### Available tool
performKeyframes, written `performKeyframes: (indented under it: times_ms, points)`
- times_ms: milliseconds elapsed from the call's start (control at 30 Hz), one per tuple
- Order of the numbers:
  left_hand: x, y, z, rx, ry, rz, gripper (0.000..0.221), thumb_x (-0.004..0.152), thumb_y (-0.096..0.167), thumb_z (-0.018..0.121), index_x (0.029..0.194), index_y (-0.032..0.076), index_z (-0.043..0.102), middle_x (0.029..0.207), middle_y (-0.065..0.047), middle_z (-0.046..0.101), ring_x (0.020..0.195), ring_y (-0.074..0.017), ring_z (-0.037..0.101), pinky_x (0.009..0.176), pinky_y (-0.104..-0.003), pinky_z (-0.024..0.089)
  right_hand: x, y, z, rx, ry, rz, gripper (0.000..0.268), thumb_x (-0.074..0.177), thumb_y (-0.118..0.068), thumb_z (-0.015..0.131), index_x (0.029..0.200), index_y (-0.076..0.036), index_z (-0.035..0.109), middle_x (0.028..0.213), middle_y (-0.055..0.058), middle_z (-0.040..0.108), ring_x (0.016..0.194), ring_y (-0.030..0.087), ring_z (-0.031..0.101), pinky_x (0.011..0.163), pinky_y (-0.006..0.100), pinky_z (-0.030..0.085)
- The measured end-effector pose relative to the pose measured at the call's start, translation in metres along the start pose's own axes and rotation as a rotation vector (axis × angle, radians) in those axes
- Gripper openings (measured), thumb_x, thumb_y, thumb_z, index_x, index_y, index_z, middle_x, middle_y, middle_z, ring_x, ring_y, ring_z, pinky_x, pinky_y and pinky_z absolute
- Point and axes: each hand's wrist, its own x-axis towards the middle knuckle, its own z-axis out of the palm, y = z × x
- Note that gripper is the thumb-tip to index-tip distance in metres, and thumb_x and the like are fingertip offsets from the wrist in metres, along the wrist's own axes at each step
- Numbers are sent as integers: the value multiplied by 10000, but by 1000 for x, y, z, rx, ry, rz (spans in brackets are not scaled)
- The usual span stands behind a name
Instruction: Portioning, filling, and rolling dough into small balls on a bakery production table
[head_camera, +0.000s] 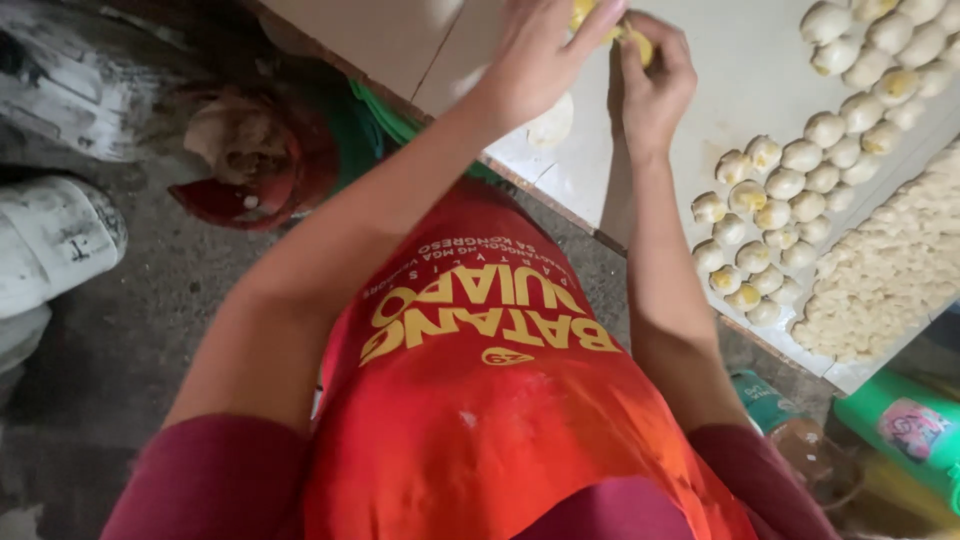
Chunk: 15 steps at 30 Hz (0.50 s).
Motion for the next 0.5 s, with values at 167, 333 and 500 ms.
performKeyframes:
  times_ms: [167, 333, 500]
  points:
    - [47, -3, 86, -545, 121, -558, 271, 877, 340, 421, 682, 164, 486, 634, -34, 539, 602, -152, 510, 550, -346, 405, -22, -67, -5, 165, 54, 170, 304, 1073, -53, 584, 1368, -31, 514, 1416, 180, 541, 1353, 336, 544, 1201, 417, 459]
    - [22, 31, 106, -1063, -43, -749, 871, 850, 629, 197, 1537, 93, 202, 1646, -83, 115, 1530, -235, 100, 1225, -395, 100, -22, -49, -20, 828, 265, 179, 581, 1154, -453, 319, 1630, -128, 244, 1728, 43, 188, 1679, 195, 74, 1471, 372, 43]
    - [36, 51, 69, -1208, -31, -1082, 854, 801, 612, 185, 1532, 174, 231, 1605, -58, 233, 1319, -264, 311, 1008, -406, 321, -22, -112, -11, 1278, 305, 399, 760, 1024, -567, 137, 1617, -115, -11, 1700, 75, -44, 1611, 174, -105, 1367, 318, -52]
